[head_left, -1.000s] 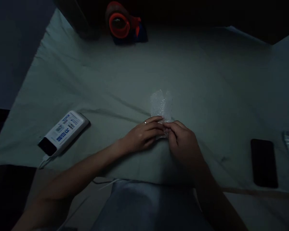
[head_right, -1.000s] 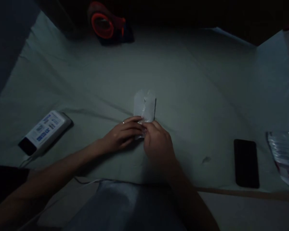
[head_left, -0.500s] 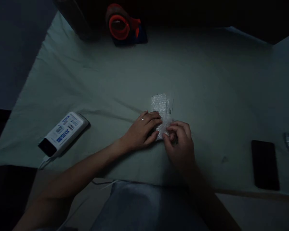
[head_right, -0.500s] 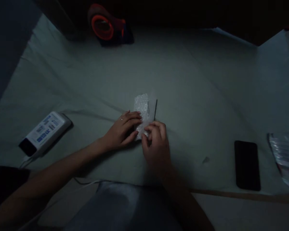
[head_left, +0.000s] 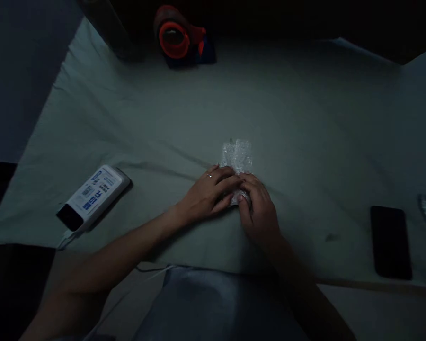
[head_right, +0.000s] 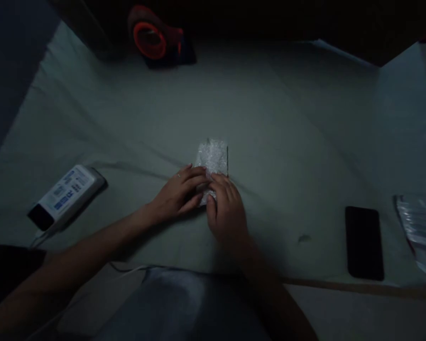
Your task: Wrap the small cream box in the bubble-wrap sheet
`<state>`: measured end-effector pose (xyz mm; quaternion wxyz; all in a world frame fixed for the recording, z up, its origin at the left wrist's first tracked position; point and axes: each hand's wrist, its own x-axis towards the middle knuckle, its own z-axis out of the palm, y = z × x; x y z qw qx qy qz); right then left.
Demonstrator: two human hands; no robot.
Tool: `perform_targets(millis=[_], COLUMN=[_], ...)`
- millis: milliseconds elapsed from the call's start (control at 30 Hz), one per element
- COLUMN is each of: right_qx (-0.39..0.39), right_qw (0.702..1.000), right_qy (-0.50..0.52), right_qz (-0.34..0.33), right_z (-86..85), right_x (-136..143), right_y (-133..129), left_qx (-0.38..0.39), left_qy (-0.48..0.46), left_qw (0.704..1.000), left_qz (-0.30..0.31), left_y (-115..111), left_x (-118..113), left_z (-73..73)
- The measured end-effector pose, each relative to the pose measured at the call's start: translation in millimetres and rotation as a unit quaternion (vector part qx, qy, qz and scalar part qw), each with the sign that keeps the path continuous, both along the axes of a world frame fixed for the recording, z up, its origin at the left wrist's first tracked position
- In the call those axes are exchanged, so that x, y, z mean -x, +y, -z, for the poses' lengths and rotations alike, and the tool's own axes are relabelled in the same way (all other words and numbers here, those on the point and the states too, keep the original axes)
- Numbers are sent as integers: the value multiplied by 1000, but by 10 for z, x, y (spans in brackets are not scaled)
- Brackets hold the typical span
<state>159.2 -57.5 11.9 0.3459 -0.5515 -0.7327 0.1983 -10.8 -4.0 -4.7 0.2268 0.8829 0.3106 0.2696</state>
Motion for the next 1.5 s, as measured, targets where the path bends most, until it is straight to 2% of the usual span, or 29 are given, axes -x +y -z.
perform_targets(millis=[167,333,500,667,767,867,1033,1167,1367,1500], right_qx=[56,73,71,88,92,52,25,30,31,63], right_qw=[997,997,997,996,995,997,989,987,980,973], right_qy=[55,18,-16,10,32,34,-27,-57,-101,-125], right_qz=[28,0,-6,-2,-18,-39,-141,-147,-169,-182], right_z=[5,3,2,35,24,-24,-78,-77,-147,-207], right_x=[-16,-63,-70,-59,-83,-152,-307,-369,-404,-388], right_y=[5,56,67,79,86,85,133,198,299,464], left_qx=[-42,-21,-24,-68,-73,-56,10,47,40,85], left_qy=[-46,-47,-41,-28,-38,-44,-72,-78,-47,-57], left_qw=[998,997,998,994,994,996,996,994,997,994], left_qz=[-25,51,32,80,70,46,56,60,39,30], left_y=[-5,49,105,147,139,118,122,152,221,316], left_x=[-5,-19,-8,-9,-4,8,-4,-20,15,6], left_z=[16,51,10,-1,29,43,20,9,26,-15])
